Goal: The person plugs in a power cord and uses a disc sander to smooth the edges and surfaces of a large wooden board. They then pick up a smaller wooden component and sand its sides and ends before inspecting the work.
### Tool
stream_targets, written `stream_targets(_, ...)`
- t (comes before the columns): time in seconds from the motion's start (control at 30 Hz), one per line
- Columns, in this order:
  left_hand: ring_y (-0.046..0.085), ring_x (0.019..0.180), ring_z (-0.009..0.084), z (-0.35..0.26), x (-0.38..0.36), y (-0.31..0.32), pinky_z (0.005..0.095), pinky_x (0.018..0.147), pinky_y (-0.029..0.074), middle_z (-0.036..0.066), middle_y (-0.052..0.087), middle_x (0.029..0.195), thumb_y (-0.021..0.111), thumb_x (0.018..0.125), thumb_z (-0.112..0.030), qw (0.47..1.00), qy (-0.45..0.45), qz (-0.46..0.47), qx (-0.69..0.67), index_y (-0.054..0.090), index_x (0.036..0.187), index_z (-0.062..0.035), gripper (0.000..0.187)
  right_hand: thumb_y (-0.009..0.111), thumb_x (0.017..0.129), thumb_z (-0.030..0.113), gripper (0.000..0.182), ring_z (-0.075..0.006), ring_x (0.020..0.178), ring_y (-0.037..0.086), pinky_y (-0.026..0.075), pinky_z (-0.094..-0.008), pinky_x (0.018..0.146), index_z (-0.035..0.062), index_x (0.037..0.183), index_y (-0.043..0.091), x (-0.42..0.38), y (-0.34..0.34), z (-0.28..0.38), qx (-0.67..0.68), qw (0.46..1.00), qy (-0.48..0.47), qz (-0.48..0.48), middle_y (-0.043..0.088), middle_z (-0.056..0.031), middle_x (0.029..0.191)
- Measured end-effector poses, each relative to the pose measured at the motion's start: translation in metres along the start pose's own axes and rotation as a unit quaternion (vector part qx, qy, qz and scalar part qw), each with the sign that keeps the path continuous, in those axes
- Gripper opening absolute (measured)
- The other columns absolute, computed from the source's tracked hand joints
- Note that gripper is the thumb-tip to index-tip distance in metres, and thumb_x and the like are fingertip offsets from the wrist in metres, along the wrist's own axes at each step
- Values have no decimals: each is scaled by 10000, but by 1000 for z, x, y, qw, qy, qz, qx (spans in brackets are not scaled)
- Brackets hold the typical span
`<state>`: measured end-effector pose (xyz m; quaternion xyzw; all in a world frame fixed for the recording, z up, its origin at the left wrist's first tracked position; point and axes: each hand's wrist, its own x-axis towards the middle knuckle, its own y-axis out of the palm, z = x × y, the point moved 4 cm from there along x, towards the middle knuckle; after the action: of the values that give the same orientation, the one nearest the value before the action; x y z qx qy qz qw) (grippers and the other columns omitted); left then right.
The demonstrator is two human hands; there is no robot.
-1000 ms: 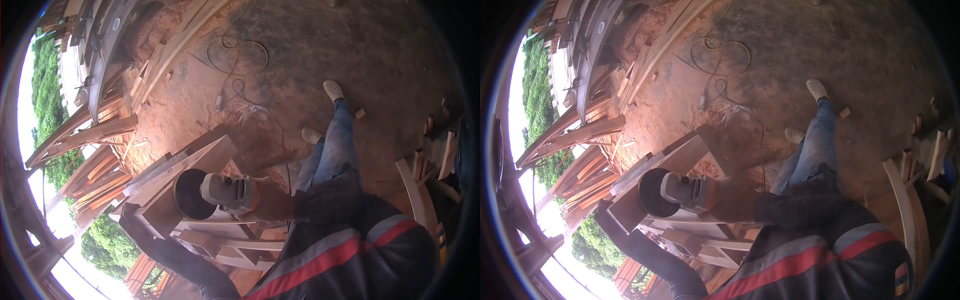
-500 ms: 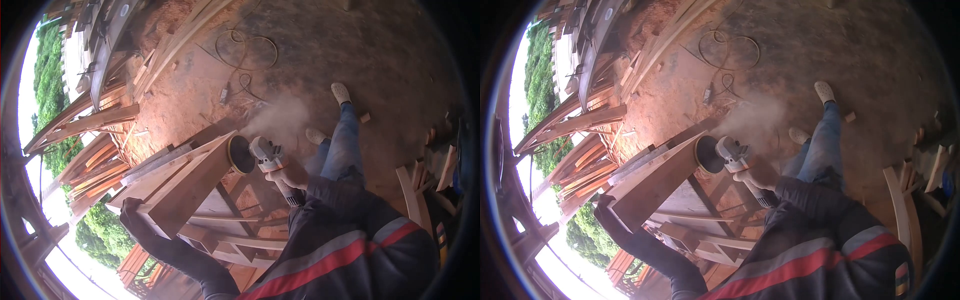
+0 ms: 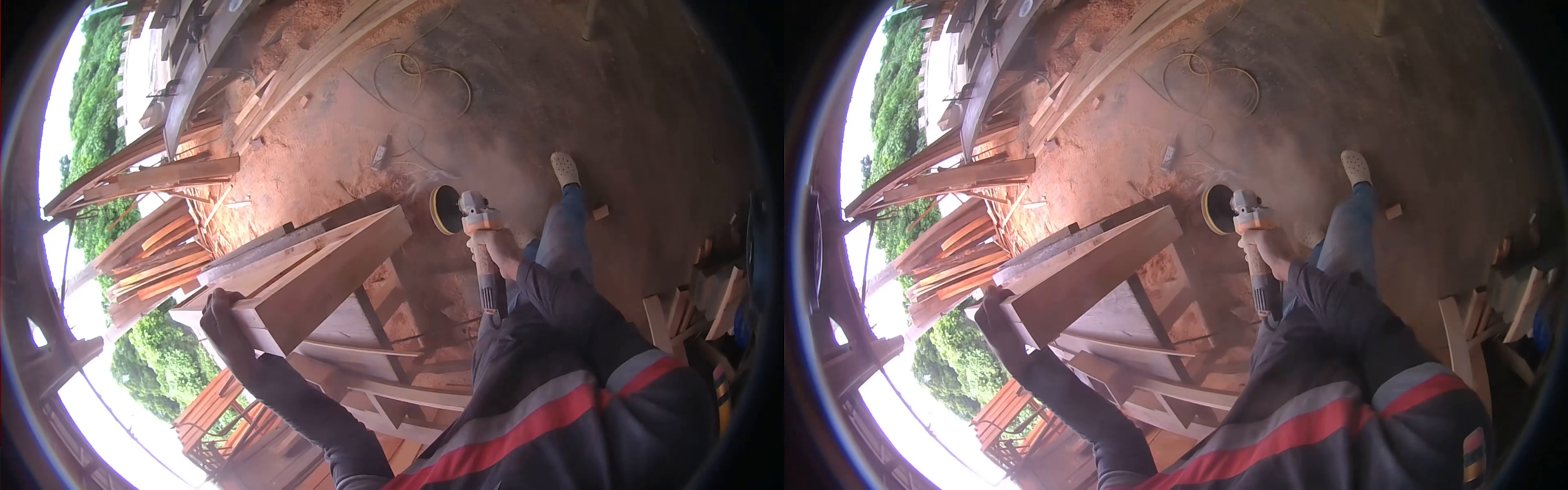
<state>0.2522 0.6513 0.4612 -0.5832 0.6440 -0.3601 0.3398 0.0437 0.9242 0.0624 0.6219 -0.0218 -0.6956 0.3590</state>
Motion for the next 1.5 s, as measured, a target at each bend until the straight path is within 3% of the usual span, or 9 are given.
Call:
stream_targets(0.17,646,1095,244,-16,-10,-2,372,980,476,129,719,1128,508,1033,-118,965,198,-172,-2,718,1087,37,266,696,791,117,197,-168,596,628,523,-328,551,45,973,670,-24,-29,81,5,998,-62,-8,645,-58,750)
stream_targets(0.37,548,1229,259,33,-106,34,385,1073,427,146,564,1357,521,1028,-192,806,-27,-536,-248,543,1364,52,416,701,795,161,236,-190,663,649,551,-352,595,68,1001,633,-74,-56,212,-34,988,-151,-5,627,-60,802)
stream_targets(0.57,626,1243,319,47,-219,308,398,1067,463,223,666,1295,538,945,-87,943,-239,-81,-216,602,1316,57,403,672,821,160,263,-215,721,658,570,-367,674,91,1071,626,-127,-44,334,-98,950,-296,9,633,-60,853)
stream_targets(0.83,605,1243,293,-225,-147,330,389,1048,463,215,620,1337,672,979,-515,817,64,284,-498,385,1525,10,811,668,848,224,334,-213,836,654,559,-371,778,74,1138,596,-120,53,420,-102,919,-335,181,646,-65,944)
stream_targets(1.17,598,1169,195,-225,3,352,349,1022,465,133,659,1261,862,849,-293,724,55,319,-609,516,1427,52,757,657,809,224,415,-246,779,650,559,-375,738,25,1160,561,-123,192,472,-211,806,-488,259,622,-112,908)
stream_targets(1.3,614,1098,194,-223,49,315,347,987,472,102,669,1147,857,851,-287,760,94,340,-546,547,1382,13,685,669,789,235,405,-251,764,646,557,-377,724,32,1120,557,-108,253,480,-232,848,-374,295,610,-108,880)
stream_targets(1.33,645,964,218,-215,63,307,355,879,509,68,660,1057,863,838,-303,857,167,248,-420,554,1346,-1,667,676,783,249,406,-248,778,640,554,-380,733,44,1111,553,-98,269,481,-238,854,-328,327,603,-102,888)
stream_targets(1.43,647,806,243,-213,92,281,389,724,514,49,636,914,850,830,-334,682,16,313,-661,552,1298,-4,646,666,791,299,453,-277,796,642,555,-386,752,18,1127,548,-65,317,469,-194,886,-225,356,609,-132,881)
stream_targets(1.5,694,814,286,-206,116,265,390,731,549,135,696,960,821,783,-227,763,5,196,-616,506,1365,25,708,672,847,318,413,-247,811,639,558,-386,769,36,1125,554,-39,346,466,-203,896,-185,349,612,-110,902)
